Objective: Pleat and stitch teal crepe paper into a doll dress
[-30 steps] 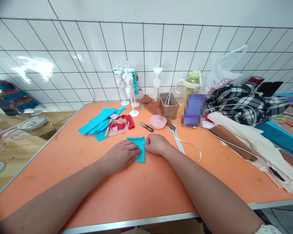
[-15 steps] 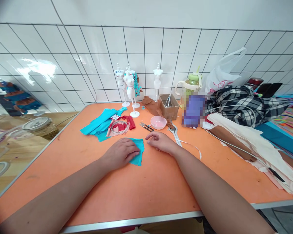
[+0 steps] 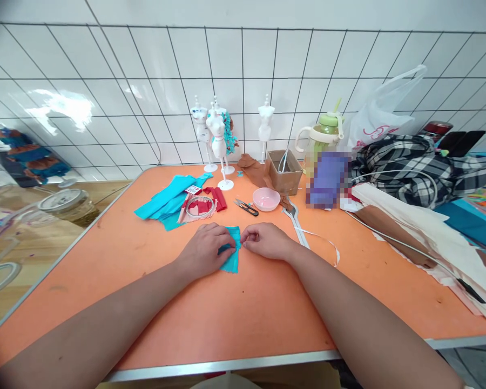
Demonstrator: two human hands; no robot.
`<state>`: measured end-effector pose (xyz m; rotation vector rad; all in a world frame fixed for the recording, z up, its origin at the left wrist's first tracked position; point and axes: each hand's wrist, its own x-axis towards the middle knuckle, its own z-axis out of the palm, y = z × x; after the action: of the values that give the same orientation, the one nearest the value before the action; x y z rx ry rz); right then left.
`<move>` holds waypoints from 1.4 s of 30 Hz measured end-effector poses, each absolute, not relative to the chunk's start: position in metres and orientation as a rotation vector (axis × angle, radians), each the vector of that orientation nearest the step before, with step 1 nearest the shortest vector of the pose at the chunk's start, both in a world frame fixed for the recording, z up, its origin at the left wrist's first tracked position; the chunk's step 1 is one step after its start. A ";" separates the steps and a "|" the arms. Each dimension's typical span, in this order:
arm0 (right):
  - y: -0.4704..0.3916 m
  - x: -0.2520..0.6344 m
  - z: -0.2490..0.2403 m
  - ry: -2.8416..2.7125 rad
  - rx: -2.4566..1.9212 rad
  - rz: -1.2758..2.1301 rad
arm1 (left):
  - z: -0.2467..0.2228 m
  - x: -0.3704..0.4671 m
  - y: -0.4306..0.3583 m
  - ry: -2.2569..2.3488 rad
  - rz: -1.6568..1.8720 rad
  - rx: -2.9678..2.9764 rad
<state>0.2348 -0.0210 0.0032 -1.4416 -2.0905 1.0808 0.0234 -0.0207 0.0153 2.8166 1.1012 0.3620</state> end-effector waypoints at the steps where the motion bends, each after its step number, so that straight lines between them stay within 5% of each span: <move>1: -0.022 0.234 0.004 -2.102 -1.453 1.066 | 0.015 0.023 -0.021 1.097 0.365 2.812; 20: -0.025 0.223 0.004 -2.208 -1.515 0.783 | 0.008 0.022 -0.016 1.026 0.434 2.817; 42: -0.020 0.229 0.000 -2.048 -1.435 0.918 | 0.007 0.022 -0.015 0.966 0.479 2.865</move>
<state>0.2287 -0.0205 -0.0004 -1.4350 -2.0485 0.9182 0.0225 -0.0153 0.0074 2.8648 0.9659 0.4786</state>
